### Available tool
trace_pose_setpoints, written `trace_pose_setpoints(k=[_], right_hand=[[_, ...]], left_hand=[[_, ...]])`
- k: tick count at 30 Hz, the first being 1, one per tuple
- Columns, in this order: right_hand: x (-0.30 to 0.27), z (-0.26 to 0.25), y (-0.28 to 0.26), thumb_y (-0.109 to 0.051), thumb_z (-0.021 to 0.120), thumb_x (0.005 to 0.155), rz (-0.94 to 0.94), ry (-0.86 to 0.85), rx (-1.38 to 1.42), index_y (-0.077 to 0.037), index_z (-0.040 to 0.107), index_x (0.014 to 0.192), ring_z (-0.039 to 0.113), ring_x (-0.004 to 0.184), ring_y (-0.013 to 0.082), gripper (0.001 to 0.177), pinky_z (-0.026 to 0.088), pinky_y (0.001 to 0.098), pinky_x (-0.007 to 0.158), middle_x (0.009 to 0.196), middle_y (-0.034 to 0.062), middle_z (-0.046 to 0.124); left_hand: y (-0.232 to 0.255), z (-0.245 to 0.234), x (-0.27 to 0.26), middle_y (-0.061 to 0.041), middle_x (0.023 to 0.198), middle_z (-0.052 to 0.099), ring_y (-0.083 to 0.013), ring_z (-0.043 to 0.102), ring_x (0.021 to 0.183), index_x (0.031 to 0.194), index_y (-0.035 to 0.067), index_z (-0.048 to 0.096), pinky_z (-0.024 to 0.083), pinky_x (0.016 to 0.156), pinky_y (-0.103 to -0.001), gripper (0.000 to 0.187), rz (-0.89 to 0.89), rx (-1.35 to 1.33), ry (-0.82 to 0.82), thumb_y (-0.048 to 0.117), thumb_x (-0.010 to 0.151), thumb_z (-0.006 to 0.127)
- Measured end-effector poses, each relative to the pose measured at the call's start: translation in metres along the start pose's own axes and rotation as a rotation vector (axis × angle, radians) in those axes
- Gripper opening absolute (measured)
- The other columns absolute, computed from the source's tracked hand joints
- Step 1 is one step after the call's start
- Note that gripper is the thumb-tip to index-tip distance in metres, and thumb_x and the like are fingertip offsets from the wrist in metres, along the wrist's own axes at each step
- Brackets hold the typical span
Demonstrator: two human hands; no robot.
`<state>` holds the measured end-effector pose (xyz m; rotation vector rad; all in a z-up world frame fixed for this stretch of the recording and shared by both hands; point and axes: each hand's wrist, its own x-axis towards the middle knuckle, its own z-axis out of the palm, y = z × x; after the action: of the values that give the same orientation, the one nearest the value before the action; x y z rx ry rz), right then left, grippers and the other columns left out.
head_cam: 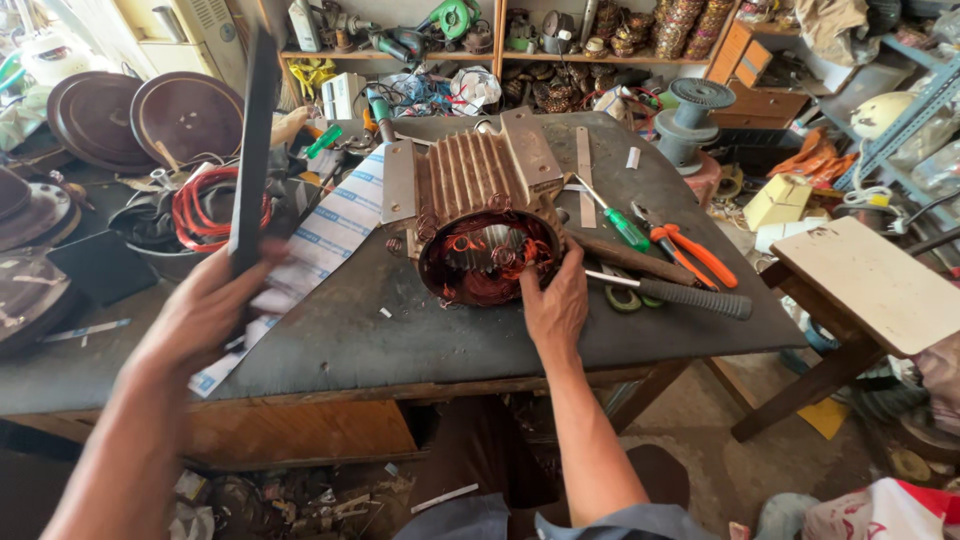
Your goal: The person works on a cylindrical electrical component with copper windings on a cluttered workbench. They use a screwdriver to adjust the windings, then insert a metal bar and strike it with a hammer to compress or align the assembly. The person repeats the insertion and hammering steps and uses pliers to hold the component while working.
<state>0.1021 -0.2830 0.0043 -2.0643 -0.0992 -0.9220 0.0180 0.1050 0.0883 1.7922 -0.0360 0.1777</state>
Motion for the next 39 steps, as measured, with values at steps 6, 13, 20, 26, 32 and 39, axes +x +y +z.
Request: trace_pose_setpoints(k=[6, 13, 20, 26, 32, 39], right_hand=[[0.002, -0.004, 0.005, -0.034, 0.068, 0.094, 0.002, -0.123, -0.094, -0.004, 0.044, 0.14, 0.067, 0.11, 0.0377, 0.06, 0.051, 0.0492, 0.093, 0.115, 0.0224, 0.069], [0.026, -0.07, 0.042, -0.031, 0.073, 0.088, -0.445, -0.229, -0.315, -0.006, 0.061, 0.132, 0.061, 0.116, 0.039, 0.053, 0.048, 0.0496, 0.1, 0.124, 0.0218, 0.067], [0.041, -0.074, 0.054, -0.012, 0.063, 0.089, -0.356, -0.523, -0.788, -0.016, 0.068, 0.129, 0.064, 0.105, 0.0313, 0.041, 0.051, 0.0476, 0.089, 0.107, 0.0079, 0.07], [0.062, -0.081, 0.055, -0.01, 0.058, 0.094, -0.449, -0.444, -0.774, -0.024, 0.075, 0.122, 0.065, 0.101, 0.0297, 0.036, 0.053, 0.0452, 0.085, 0.103, 0.0066, 0.07], [0.08, -0.084, 0.057, -0.01, 0.061, 0.087, -0.418, -0.537, -0.662, -0.023, 0.075, 0.123, 0.067, 0.099, 0.0328, 0.042, 0.055, 0.0474, 0.079, 0.108, 0.0073, 0.07], [0.147, -0.025, 0.085, -0.026, 0.069, 0.092, -0.271, -0.439, -0.469, -0.02, 0.075, 0.119, 0.069, 0.095, 0.0372, 0.028, 0.055, 0.0482, 0.081, 0.101, 0.0147, 0.072]], left_hand=[[0.027, 0.088, 0.07, -0.01, 0.144, 0.06, -0.02, 0.055, 0.135, 0.126, 0.005, 0.054, 0.051, 0.101, -0.041, 0.022, 0.235, -0.324, -0.087, 0.009, 0.106, 0.048], [0.024, 0.117, 0.079, -0.014, 0.139, 0.064, -0.0199, 0.057, 0.135, 0.125, 0.004, 0.056, 0.041, 0.114, -0.031, 0.025, 0.445, -0.197, -0.029, -0.001, 0.103, 0.045], [0.028, 0.122, 0.088, -0.014, 0.139, 0.063, -0.0193, 0.056, 0.134, 0.126, 0.002, 0.056, 0.041, 0.114, -0.031, 0.025, 0.408, -0.33, -0.101, -0.001, 0.104, 0.044], [0.033, 0.123, 0.086, -0.014, 0.141, 0.063, -0.0201, 0.056, 0.137, 0.126, 0.003, 0.056, 0.041, 0.115, -0.031, 0.025, 0.394, -0.355, -0.12, -0.002, 0.103, 0.044], [0.032, 0.12, 0.084, -0.016, 0.143, 0.062, -0.0217, 0.054, 0.14, 0.126, 0.002, 0.056, 0.038, 0.117, -0.032, 0.027, 0.391, -0.345, -0.115, -0.002, 0.103, 0.044], [0.022, 0.119, 0.087, -0.013, 0.144, 0.062, -0.0209, 0.053, 0.14, 0.126, 0.004, 0.056, 0.039, 0.116, -0.032, 0.026, 0.321, -0.459, -0.123, 0.0, 0.102, 0.046]])
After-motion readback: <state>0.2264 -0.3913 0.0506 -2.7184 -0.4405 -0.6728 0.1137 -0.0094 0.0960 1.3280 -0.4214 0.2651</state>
